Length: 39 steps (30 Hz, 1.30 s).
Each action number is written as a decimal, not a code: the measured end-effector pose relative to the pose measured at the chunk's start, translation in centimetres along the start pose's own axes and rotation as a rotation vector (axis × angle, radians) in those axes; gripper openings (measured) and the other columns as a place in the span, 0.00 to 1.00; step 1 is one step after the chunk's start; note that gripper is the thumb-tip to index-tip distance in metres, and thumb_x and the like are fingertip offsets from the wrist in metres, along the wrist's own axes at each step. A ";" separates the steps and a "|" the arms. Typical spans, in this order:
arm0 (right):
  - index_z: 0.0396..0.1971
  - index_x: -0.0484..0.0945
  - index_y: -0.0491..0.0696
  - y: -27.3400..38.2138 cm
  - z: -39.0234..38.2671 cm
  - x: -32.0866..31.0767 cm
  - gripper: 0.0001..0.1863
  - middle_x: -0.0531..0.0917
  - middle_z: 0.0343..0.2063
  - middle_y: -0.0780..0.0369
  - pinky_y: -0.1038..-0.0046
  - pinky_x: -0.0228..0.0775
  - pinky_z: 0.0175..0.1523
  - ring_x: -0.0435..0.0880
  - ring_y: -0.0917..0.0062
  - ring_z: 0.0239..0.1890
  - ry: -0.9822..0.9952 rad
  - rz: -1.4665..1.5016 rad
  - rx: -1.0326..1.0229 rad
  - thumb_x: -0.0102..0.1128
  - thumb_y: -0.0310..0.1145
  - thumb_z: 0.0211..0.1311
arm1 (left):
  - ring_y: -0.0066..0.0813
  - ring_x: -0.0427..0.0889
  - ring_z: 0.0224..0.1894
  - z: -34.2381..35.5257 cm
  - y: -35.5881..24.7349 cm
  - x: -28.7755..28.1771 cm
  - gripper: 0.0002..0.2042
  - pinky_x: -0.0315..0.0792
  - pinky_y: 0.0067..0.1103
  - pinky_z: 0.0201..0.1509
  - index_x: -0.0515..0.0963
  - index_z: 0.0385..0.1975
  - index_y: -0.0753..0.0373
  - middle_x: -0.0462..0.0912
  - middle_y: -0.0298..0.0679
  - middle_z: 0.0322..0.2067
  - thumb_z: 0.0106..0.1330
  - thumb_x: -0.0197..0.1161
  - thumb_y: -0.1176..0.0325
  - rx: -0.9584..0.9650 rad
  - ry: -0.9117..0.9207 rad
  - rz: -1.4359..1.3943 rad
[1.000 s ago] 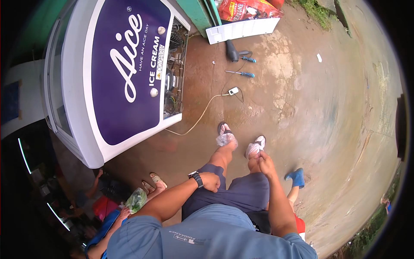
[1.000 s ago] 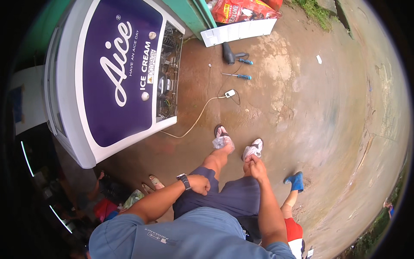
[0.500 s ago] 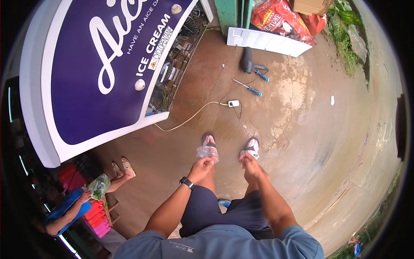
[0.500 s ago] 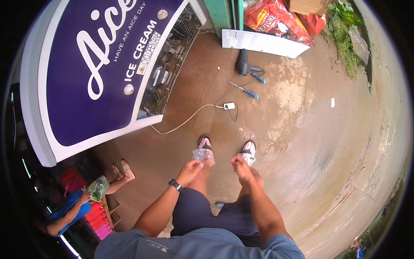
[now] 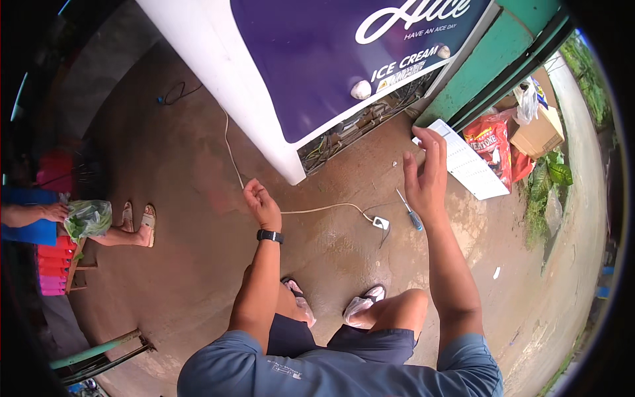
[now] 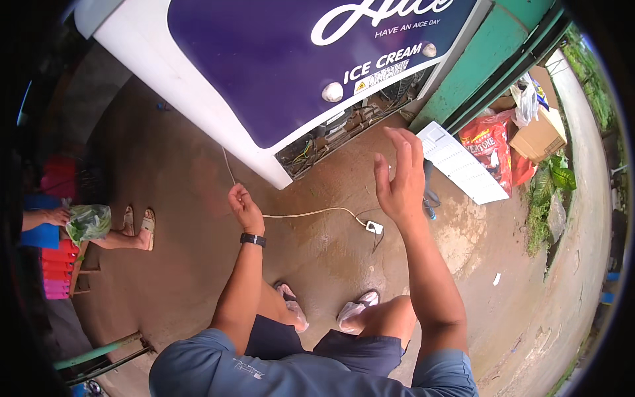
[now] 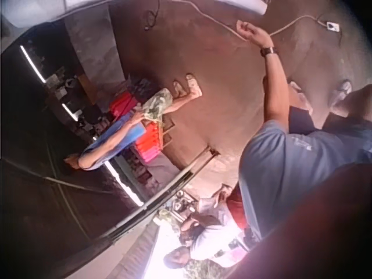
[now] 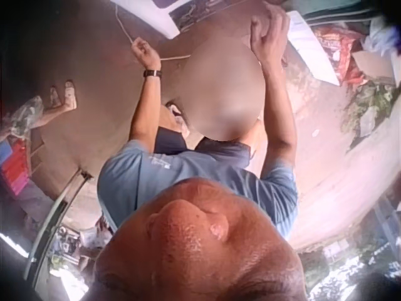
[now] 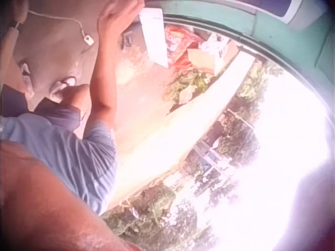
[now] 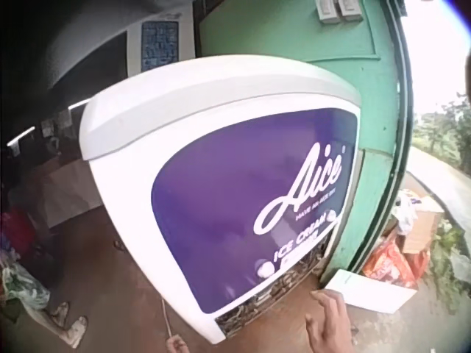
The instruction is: The person performs maintenance on an ice cream freezer by opening the lower service compartment and using a hair dryer to defrost or dry the internal components near the compressor.
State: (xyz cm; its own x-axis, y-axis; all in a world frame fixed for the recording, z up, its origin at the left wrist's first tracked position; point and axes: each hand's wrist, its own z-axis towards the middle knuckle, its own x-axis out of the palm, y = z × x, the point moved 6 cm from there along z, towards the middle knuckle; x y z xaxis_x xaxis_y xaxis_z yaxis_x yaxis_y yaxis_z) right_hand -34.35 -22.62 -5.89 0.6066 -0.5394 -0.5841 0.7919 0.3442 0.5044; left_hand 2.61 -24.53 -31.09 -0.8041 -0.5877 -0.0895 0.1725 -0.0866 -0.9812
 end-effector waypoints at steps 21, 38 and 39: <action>0.74 0.55 0.44 13.9 3.9 14.5 0.32 0.56 0.72 0.48 0.59 0.54 0.74 0.59 0.60 0.74 -0.243 -0.200 -0.625 0.45 0.45 0.78 | 0.50 0.68 0.62 5.1 2.7 4.3 0.24 0.62 0.39 0.66 0.69 0.61 0.70 0.67 0.54 0.60 0.76 0.46 0.56 0.482 0.032 -0.154; 0.73 0.58 0.45 14.5 3.7 14.7 0.32 0.59 0.72 0.50 0.57 0.54 0.75 0.59 0.61 0.74 -0.266 -0.148 -0.640 0.44 0.47 0.78 | 0.49 0.61 0.68 7.7 1.2 4.1 0.31 0.52 0.43 0.69 0.68 0.66 0.67 0.64 0.49 0.66 0.76 0.43 0.46 0.551 0.133 -0.018; 0.73 0.58 0.46 14.6 3.7 14.5 0.32 0.59 0.71 0.51 0.57 0.54 0.75 0.60 0.61 0.74 -0.264 -0.156 -0.629 0.44 0.48 0.77 | 0.50 0.61 0.68 7.6 1.3 4.2 0.31 0.52 0.44 0.69 0.68 0.66 0.67 0.63 0.50 0.67 0.76 0.43 0.46 0.549 0.128 -0.012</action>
State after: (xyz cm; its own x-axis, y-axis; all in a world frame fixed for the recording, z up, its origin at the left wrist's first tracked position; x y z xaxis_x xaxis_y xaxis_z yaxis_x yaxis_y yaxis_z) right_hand -14.23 -28.26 -4.65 0.5076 -0.7601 -0.4057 0.8077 0.5837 -0.0832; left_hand 3.78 -33.27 -31.39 -0.8646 -0.4846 -0.1330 0.4064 -0.5186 -0.7523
